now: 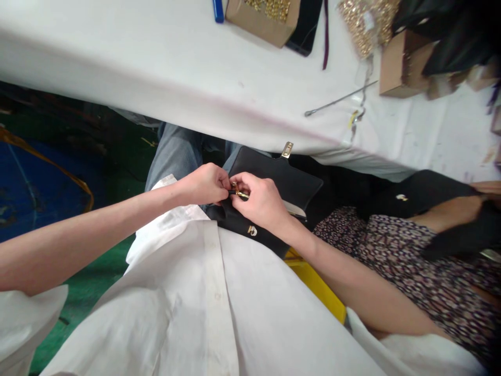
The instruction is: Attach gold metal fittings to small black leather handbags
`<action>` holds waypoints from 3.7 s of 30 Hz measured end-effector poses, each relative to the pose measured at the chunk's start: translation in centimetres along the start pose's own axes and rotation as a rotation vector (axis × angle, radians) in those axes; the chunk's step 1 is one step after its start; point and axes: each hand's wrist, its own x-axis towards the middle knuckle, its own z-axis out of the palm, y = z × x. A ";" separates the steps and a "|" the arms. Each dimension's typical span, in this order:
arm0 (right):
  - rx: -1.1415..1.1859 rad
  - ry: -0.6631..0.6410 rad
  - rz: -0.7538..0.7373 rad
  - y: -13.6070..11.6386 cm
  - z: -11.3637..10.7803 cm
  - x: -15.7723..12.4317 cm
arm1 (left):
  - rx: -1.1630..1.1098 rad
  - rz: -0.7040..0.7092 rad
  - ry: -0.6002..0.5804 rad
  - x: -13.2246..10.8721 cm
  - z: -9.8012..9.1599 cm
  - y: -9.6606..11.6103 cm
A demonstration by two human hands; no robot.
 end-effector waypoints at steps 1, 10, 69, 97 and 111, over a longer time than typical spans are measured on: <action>-0.004 -0.001 0.004 0.0 0.0 0.1 | -0.016 -0.009 0.002 0.0 0.0 -0.1; -0.031 0.000 0.021 -0.1 0.4 0.4 | 0.152 0.007 0.068 0.1 0.0 0.5; 0.059 0.052 -0.025 2.1 1.6 0.0 | 0.228 0.277 0.060 1.2 -0.4 -0.2; -0.111 0.066 -0.023 1.7 1.7 -0.1 | 0.395 0.384 -0.026 2.6 -0.4 -1.5; 0.035 0.052 -0.152 3.5 1.4 0.5 | 0.113 0.338 -0.110 2.5 -0.8 -2.7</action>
